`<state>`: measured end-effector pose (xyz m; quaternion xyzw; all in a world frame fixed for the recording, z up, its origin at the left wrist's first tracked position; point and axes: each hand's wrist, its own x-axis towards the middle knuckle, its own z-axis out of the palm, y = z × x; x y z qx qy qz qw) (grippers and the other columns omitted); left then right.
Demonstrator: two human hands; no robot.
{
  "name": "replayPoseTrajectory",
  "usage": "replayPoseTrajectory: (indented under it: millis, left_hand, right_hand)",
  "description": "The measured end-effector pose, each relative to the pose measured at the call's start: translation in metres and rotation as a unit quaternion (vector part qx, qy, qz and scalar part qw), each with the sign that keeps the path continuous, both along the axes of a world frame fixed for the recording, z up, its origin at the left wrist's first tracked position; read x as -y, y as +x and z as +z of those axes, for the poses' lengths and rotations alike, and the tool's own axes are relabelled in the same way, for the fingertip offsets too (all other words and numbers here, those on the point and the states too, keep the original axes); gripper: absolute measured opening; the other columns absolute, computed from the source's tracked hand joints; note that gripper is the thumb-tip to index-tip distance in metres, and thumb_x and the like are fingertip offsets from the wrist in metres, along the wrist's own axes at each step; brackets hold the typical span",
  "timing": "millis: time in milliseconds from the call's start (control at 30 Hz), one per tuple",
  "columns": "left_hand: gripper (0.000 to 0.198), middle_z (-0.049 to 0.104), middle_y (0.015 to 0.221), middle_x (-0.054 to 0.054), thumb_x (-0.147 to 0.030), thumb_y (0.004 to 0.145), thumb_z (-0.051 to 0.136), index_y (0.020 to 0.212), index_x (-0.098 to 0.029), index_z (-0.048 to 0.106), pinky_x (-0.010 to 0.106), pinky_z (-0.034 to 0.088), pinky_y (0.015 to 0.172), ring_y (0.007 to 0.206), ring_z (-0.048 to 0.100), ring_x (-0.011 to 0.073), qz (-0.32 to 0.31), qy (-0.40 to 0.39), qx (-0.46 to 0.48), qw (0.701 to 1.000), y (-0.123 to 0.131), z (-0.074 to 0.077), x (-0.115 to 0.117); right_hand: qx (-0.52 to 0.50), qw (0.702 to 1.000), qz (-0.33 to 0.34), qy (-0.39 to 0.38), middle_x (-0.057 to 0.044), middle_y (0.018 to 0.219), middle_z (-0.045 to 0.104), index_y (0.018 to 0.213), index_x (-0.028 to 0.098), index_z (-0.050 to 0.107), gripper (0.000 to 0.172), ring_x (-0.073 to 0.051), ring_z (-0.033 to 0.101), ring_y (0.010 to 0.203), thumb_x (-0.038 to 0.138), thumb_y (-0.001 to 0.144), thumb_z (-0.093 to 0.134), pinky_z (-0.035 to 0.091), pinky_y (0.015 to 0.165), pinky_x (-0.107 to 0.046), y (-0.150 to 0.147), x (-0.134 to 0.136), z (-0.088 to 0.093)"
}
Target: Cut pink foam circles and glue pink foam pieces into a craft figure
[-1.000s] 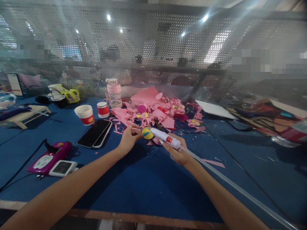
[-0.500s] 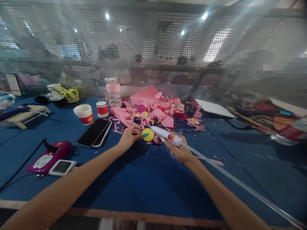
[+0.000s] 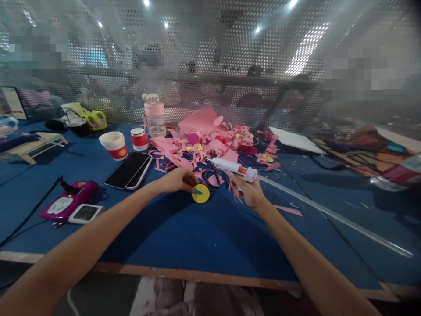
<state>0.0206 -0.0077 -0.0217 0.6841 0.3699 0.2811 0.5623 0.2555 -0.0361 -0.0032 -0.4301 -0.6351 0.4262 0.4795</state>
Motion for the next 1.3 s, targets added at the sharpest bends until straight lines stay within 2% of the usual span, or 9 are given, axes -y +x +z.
replayPoseTrajectory:
  millis: [133,267,400,533,633,767,967,1167,1300]
  left_hand:
    - [0.033,0.07,0.077,0.006,-0.01,0.05,0.073,0.082,-0.018,0.068,0.025,0.048,0.06,0.063,0.063,0.0151,0.042,0.049,-0.017,0.998,0.0,0.005,0.002]
    - [0.034,0.068,0.081,0.005,-0.009,0.05,0.072,0.082,-0.019,0.067,0.023,0.046,0.057,0.062,0.061,0.0142,0.077,0.13,-0.029,0.988,-0.009,0.021,0.006]
    - [0.039,0.065,0.095,0.007,-0.014,0.059,0.067,0.097,-0.019,0.06,0.025,0.046,0.065,0.075,0.061,0.0164,0.12,0.203,-0.049,0.971,-0.02,0.031,0.013]
    - [0.042,0.06,0.104,0.008,-0.005,0.063,0.052,0.102,-0.018,0.053,0.031,0.044,0.082,0.095,0.056,0.0189,0.155,0.286,-0.071,0.943,-0.025,0.029,0.023]
    - [0.045,0.059,0.097,0.007,0.002,0.058,0.043,0.098,-0.017,0.05,0.035,0.042,0.089,0.098,0.055,0.02,0.133,0.342,-0.12,0.923,-0.026,0.022,0.03]
    - [0.047,0.056,0.093,0.007,0.006,0.055,0.037,0.095,-0.016,0.047,0.036,0.044,0.087,0.094,0.056,0.0195,0.111,0.397,-0.182,0.893,-0.027,0.012,0.035]
    - [0.052,0.056,0.095,0.007,0.008,0.054,0.033,0.098,-0.017,0.047,0.036,0.043,0.092,0.1,0.053,0.0194,0.057,0.391,-0.177,0.901,-0.028,0.004,0.033]
    - [0.053,0.056,0.097,0.007,0.01,0.056,0.032,0.101,-0.016,0.044,0.038,0.045,0.093,0.101,0.052,0.0182,0.026,0.41,-0.207,0.888,-0.028,0.001,0.03]
    - [0.051,0.053,0.098,0.008,0.01,0.058,0.031,0.1,-0.015,0.042,0.037,0.047,0.091,0.098,0.055,0.0159,0.023,0.408,-0.204,0.889,-0.028,0.001,0.029]
  right_hand:
    - [-0.022,1.0,0.015,-0.008,0.005,0.03,0.041,0.051,0.02,0.049,0.048,-0.009,0.037,0.026,0.066,0.06,0.061,0.037,0.034,-0.028,0.001,-0.001,0.002]
    - [-0.038,0.996,0.055,-0.055,0.004,0.035,0.047,0.054,0.019,0.051,0.042,-0.007,0.036,0.024,0.058,0.063,0.063,0.032,0.028,-0.024,0.007,-0.005,0.007]
    - [-0.008,0.983,0.138,-0.123,-0.001,0.045,0.059,0.058,0.016,0.056,0.038,-0.006,0.037,0.023,0.052,0.062,0.066,0.028,0.024,-0.022,0.011,-0.006,0.012]
    - [0.015,0.973,0.175,-0.147,0.002,0.037,0.053,0.061,0.016,0.059,0.035,-0.006,0.034,0.022,0.05,0.065,0.065,0.026,0.023,-0.021,0.008,-0.001,0.014]
    - [0.027,0.969,0.186,-0.16,0.004,0.03,0.044,0.056,0.016,0.058,0.035,-0.006,0.033,0.022,0.05,0.067,0.064,0.025,0.023,-0.021,0.005,0.002,0.013]
    - [0.017,0.964,0.192,-0.183,0.006,0.029,0.044,0.054,0.018,0.056,0.035,-0.006,0.032,0.021,0.05,0.063,0.067,0.027,0.023,-0.021,0.007,0.002,0.01]
    - [0.025,0.949,0.216,-0.23,0.006,0.031,0.045,0.058,0.016,0.056,0.033,-0.004,0.031,0.021,0.046,0.063,0.067,0.03,0.024,-0.018,0.007,0.002,0.006]
    - [0.026,0.942,0.219,-0.254,0.006,0.032,0.046,0.061,0.014,0.055,0.029,-0.004,0.031,0.021,0.041,0.064,0.066,0.029,0.023,-0.016,0.006,-0.001,-0.002]
    - [0.031,0.942,0.214,-0.258,0.007,0.029,0.043,0.061,0.015,0.053,0.03,-0.004,0.032,0.021,0.042,0.066,0.065,0.037,0.028,-0.017,0.008,-0.004,-0.009]
